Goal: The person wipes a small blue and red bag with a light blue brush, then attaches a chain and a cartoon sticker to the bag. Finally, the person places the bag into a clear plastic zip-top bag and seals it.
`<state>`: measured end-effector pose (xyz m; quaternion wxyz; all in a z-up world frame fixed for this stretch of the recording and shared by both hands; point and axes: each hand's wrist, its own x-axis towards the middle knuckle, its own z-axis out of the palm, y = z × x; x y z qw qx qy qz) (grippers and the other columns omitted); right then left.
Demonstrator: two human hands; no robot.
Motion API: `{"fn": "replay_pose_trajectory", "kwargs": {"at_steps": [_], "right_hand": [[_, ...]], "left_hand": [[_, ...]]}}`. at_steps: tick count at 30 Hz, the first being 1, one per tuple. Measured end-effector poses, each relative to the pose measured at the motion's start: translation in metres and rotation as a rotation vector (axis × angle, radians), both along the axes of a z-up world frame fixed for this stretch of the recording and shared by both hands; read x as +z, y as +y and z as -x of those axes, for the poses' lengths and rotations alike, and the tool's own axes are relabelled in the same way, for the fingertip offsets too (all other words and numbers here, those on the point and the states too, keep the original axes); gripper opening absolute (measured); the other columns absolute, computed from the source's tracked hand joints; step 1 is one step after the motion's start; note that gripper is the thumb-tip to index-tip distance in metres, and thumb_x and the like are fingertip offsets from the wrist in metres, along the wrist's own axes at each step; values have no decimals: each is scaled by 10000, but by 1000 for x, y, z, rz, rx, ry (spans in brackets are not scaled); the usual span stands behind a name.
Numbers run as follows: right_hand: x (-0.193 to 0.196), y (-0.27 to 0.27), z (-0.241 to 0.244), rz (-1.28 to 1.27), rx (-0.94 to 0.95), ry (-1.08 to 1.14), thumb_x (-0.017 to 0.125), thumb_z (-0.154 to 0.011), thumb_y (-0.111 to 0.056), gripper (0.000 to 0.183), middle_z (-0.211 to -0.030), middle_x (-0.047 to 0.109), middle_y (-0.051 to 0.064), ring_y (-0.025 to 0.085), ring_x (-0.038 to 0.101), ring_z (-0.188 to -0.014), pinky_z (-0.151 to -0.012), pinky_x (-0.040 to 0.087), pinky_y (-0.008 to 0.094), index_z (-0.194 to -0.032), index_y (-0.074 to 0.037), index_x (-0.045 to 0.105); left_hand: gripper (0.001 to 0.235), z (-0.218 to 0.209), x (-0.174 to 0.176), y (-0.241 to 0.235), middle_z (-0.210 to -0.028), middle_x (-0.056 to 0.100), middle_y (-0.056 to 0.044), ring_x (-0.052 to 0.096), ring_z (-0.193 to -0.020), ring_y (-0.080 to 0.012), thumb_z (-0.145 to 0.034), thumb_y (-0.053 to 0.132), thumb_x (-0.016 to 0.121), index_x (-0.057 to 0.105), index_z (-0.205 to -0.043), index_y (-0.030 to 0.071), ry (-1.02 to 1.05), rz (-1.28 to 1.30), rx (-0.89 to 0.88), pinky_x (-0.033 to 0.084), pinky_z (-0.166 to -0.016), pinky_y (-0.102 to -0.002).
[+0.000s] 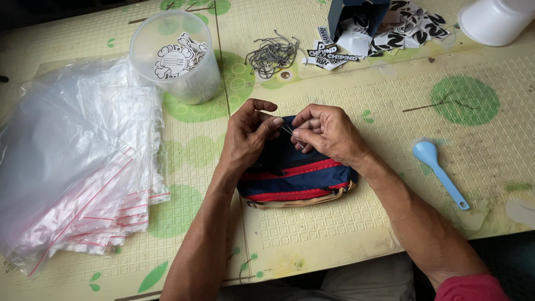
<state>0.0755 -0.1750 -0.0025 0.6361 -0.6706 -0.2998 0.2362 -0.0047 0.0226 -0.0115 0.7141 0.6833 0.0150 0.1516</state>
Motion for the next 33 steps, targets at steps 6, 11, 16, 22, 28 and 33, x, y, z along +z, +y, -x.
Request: {"fn": "replay_pose_trajectory", "kwargs": {"at_steps": [6, 11, 16, 22, 28, 33], "right_hand": [[9, -1, 4, 33, 22, -1, 688, -892, 31, 184, -819, 765, 200, 198, 770, -705, -591, 654, 288, -1071, 62, 661], [7, -1, 3, 40, 29, -6, 694, -891, 21, 184, -808, 763, 195, 194, 767, -697, -591, 652, 281, -1067, 62, 663], [3, -1, 2, 44, 32, -10, 708, -886, 16, 192, -804, 760, 184, 186, 763, -695, -592, 649, 276, -1067, 59, 660], [-7, -2, -5, 75, 49, -75, 713, -874, 32, 238, -817, 759, 218, 209, 772, -704, -585, 658, 303, -1097, 69, 637], [0, -2, -1, 107, 84, -84, 686, -872, 44, 285, -820, 754, 187, 187, 760, -727, -624, 649, 283, -1148, 44, 613], [2, -1, 0, 142, 111, -126, 691, -862, 28, 322, -820, 749, 150, 153, 744, -737, -639, 632, 243, -1169, -1, 599]], "left_hand": [[274, 2, -1, 6, -831, 728, -156, 707, -763, -176, -958, 155, 744, 647, -1166, 6, 32, -87, -63, 650, -710, -313], [161, 4, 3, 8, -830, 738, -134, 704, -782, -158, -982, 161, 708, 717, -1077, 31, 26, -178, -64, 639, -724, -312], [195, 12, 18, 7, -886, 740, -92, 686, -856, -149, -980, 132, 686, 739, -1159, 76, 23, -322, -85, 617, -785, -345], [240, 17, 20, 3, -988, 680, -157, 707, -922, -352, -872, 74, 700, 779, -1093, 126, -34, -616, -46, 571, -837, -461], [161, 17, 20, 6, -875, 736, -163, 749, -893, -352, -906, 108, 690, 762, -1050, 91, 45, -557, -70, 585, -812, -446], [215, 17, 27, 6, -913, 769, -157, 753, -938, -350, -929, 158, 692, 718, -1137, 109, 75, -532, -80, 578, -841, -480]]}}
